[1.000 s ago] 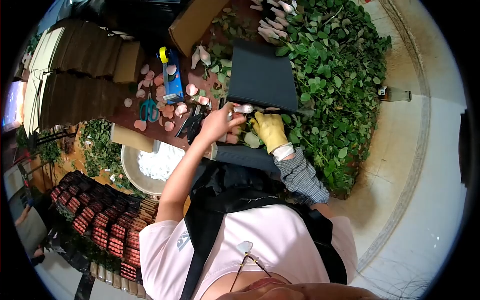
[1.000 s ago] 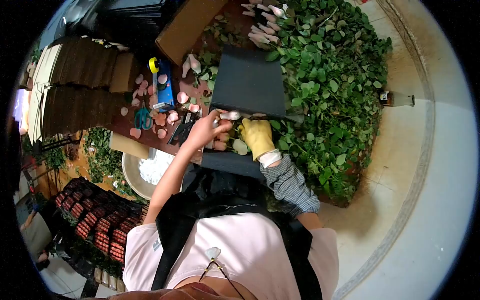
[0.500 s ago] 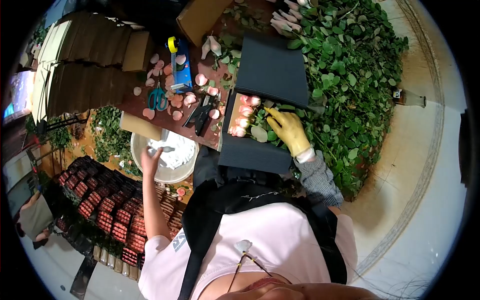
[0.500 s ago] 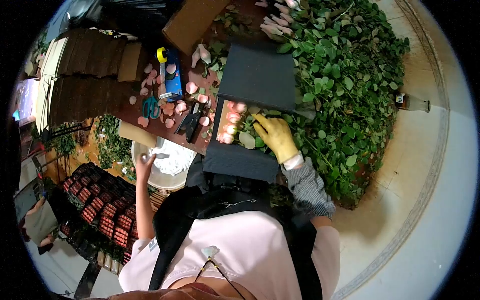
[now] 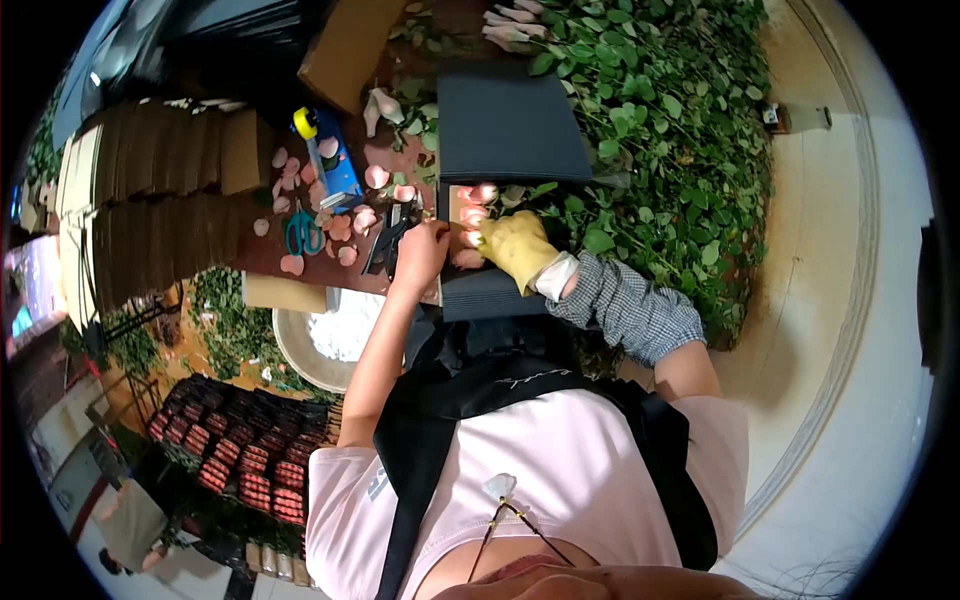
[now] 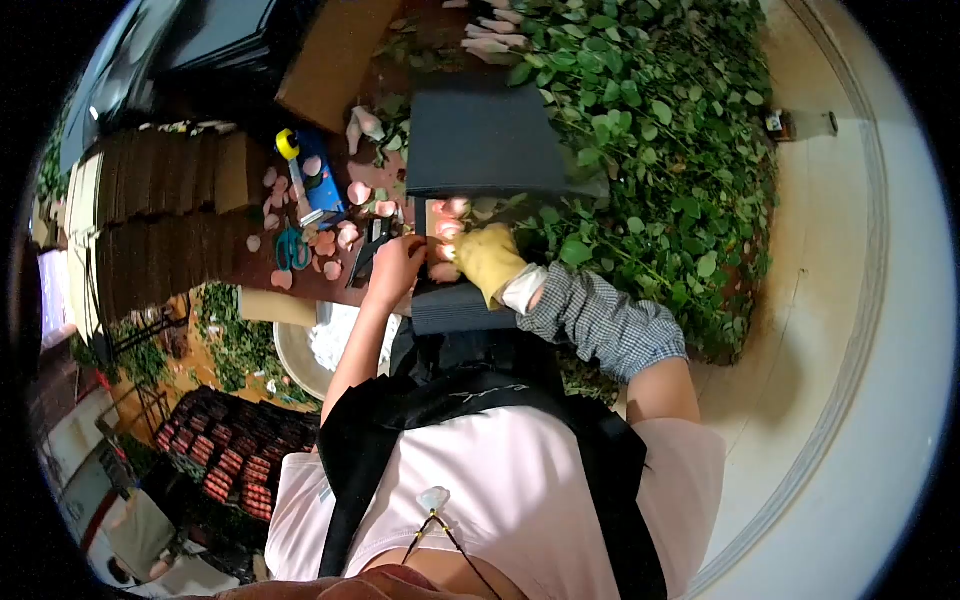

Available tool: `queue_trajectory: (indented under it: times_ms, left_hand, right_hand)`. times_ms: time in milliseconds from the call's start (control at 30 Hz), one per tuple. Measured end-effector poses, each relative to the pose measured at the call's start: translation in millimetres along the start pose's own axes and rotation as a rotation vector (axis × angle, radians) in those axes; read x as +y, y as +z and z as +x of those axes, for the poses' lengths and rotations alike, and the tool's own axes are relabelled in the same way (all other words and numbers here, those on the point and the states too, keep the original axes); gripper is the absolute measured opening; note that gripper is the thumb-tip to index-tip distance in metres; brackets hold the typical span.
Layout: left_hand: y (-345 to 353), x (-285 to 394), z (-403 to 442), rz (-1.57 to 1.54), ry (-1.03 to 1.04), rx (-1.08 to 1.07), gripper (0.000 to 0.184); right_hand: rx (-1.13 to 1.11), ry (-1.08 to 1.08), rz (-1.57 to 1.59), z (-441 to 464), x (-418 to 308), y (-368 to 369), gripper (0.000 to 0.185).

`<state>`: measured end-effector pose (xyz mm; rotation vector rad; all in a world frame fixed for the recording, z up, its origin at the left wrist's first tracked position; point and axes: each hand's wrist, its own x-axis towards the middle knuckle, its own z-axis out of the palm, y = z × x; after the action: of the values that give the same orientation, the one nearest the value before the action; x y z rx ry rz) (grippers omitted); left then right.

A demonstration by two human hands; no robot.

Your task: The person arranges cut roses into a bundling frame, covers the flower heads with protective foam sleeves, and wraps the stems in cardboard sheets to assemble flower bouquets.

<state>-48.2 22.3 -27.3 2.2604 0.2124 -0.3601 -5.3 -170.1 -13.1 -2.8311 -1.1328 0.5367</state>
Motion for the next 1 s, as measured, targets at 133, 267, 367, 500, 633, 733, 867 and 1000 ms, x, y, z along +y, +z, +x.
queue_trajectory:
  times_ms: [133,267,367,500,633,733,867,1000]
  left_hand:
    - [4,-4,2,0.018,0.047,0.014,0.021]
    - [10,-1,-3,0.022,0.075,0.022,0.023]
    - [12,-12,-4,-0.217,-0.031,-0.048,0.023]
    - [5,-18,-8,-0.391,-0.09,-0.146,0.026]
    - [5,-28,-8,-0.485,-0.111,-0.196,0.025]
    - [5,-24,-13,-0.46,-0.106,-0.152,0.023]
    - [-10,-1,-13,0.001,0.181,0.098,0.016]
    - [-19,18,-8,0.049,0.447,0.049,0.025]
  right_hand:
    - [0.183,-0.099,0.106,-7,8,-6,0.021]
    - [0.066,-0.156,0.07,-8,12,-13,0.033]
    - [-0.069,-0.175,0.016,-6,15,-3,0.058]
    - [0.016,-0.212,0.173,-3,22,6,0.048]
    - [-0.068,-0.202,0.311,-1,20,-4,0.052]
    - [-0.063,-0.299,0.269,-9,26,-14,0.061]
    - [0.008,-0.246,0.243,0,15,-7,0.044]
    - [-0.153,-0.217,0.236,5,11,-23,0.041]
